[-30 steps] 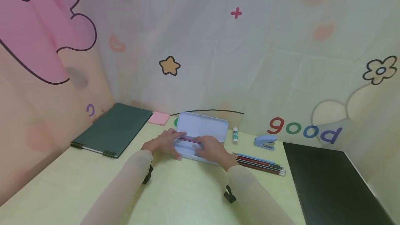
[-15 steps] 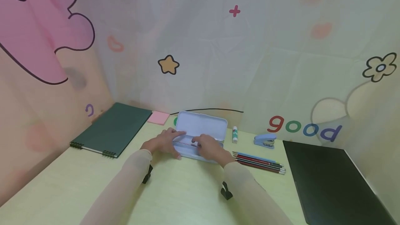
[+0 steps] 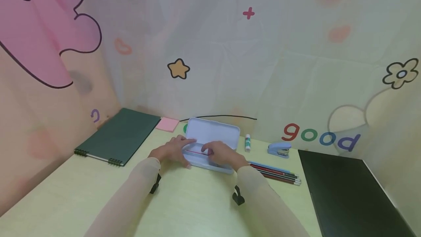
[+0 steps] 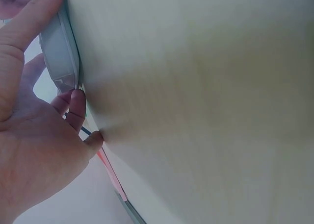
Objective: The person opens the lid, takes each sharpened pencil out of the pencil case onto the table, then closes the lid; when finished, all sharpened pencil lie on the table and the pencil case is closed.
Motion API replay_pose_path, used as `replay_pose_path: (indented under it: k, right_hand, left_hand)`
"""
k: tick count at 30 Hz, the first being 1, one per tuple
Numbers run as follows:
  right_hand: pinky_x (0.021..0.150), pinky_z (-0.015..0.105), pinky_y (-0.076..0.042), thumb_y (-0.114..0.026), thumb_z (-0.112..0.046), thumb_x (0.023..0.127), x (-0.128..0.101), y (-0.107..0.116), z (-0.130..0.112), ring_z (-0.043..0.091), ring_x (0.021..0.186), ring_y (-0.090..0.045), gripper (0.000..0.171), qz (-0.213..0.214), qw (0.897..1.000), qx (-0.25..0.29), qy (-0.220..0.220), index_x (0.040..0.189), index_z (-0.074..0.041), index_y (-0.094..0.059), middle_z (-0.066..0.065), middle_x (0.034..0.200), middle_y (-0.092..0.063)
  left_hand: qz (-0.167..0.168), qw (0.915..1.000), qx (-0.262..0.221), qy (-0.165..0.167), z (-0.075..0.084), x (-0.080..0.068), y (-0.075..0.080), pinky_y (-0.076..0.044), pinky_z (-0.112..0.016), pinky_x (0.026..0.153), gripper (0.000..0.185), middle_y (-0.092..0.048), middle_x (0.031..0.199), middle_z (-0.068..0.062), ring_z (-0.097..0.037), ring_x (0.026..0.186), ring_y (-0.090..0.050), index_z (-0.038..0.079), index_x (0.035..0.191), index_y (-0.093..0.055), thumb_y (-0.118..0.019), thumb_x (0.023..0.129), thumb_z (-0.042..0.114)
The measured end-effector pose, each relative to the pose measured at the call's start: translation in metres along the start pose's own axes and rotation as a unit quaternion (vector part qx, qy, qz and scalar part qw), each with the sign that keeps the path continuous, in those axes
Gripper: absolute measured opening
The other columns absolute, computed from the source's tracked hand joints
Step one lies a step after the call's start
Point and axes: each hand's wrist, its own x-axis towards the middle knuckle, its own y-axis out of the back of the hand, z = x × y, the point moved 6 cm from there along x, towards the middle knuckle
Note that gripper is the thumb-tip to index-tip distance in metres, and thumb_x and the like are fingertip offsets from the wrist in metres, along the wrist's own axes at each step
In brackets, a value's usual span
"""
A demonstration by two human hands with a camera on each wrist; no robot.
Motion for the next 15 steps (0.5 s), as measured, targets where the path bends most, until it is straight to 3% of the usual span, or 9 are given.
replay_pose_path:
  k: [5,15]
  right_hand:
    - [0.095,0.039,-0.049,-0.060,0.003,0.092,-0.001,0.004,-0.005,0.021,0.097,-0.055,0.037,-0.009,1.000,-0.005,0.006,0.122,-0.015,-0.071,0.004,0.109,-0.070]
    - [0.097,0.039,-0.053,-0.063,-0.001,0.094,0.000,0.014,-0.004,0.020,0.094,-0.060,0.032,-0.015,1.000,-0.021,0.007,0.121,-0.015,-0.072,0.004,0.106,-0.071]
  left_hand:
    - [0.003,1.0000,0.008,-0.002,0.001,0.000,0.000,-0.043,-0.059,0.107,0.096,-0.037,0.149,-0.011,-0.032,0.130,-0.038,0.036,0.153,-0.038,-0.089,0.072,0.038]
    - [0.000,0.9999,0.010,-0.003,-0.001,0.002,0.000,-0.042,-0.058,0.107,0.096,-0.037,0.147,-0.011,-0.031,0.128,-0.039,0.036,0.154,-0.038,-0.089,0.072,0.039]
